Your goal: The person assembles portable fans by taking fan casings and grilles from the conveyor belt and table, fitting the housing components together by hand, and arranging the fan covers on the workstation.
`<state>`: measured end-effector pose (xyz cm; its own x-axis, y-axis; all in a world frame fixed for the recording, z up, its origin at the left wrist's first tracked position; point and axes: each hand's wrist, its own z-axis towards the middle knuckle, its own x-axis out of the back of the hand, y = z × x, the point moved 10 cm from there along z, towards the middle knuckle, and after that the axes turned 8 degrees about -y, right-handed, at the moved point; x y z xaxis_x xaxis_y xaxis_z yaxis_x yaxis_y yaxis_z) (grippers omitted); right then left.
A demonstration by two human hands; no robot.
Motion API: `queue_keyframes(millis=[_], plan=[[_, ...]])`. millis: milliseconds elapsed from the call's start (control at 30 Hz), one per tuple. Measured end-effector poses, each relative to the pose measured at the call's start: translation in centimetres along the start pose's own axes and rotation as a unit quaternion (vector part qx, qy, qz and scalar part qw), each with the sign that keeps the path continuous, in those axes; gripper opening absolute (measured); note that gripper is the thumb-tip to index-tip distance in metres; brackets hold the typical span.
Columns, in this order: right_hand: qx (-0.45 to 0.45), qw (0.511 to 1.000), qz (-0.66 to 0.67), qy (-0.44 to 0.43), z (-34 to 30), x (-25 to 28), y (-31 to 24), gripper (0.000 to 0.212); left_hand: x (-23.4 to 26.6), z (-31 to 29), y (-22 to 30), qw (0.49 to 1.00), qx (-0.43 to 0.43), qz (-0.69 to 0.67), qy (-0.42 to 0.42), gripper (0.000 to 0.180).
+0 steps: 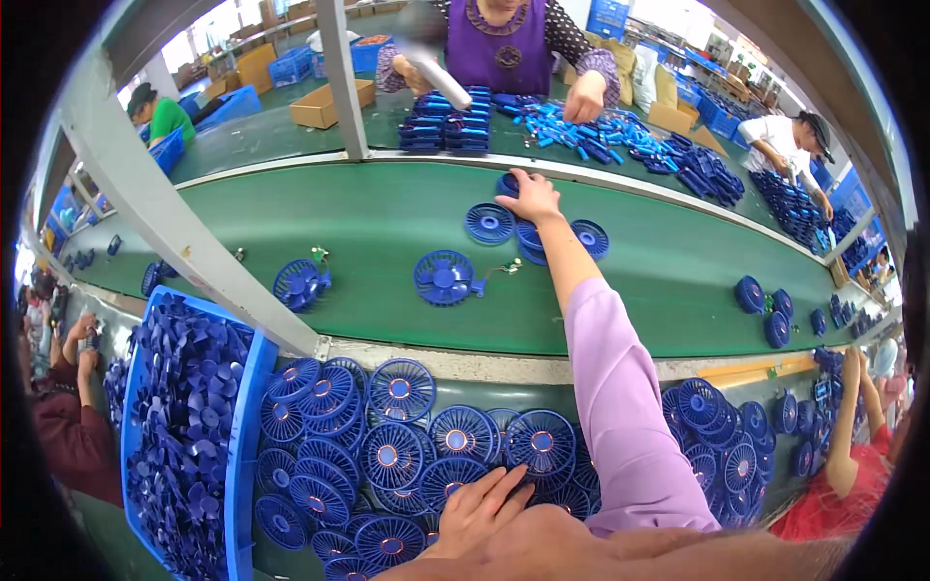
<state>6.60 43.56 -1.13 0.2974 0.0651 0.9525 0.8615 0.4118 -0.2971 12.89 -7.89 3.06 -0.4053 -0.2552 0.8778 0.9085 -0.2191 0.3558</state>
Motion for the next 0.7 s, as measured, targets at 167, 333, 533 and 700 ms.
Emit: queue_keyframes(millis=[167,333,533,700], plan=[[0.078,0.992,0.093,0.044,-0.6,3.6,1.8,0.069,0.3,0.4,1.1,0.999,-0.01,-0.016,0.032,0.023],[0.199,0.98,-0.025,-0.004,-8.1,-0.7,-7.8,0.082,1.2,0.0,0.1,1.0,0.025,-0.01,-0.003,0.025],[0.197,0.978,0.024,0.066,-7.9,4.9,-2.0,0.081,1.0,0.9,1.0,0.999,0.005,-0.026,-0.024,0.029],[0.265,0.963,-0.002,-0.042,-10.9,5.4,3.8,0.106,0.6,0.5,1.1,0.999,-0.014,-0.03,0.004,0.028]])
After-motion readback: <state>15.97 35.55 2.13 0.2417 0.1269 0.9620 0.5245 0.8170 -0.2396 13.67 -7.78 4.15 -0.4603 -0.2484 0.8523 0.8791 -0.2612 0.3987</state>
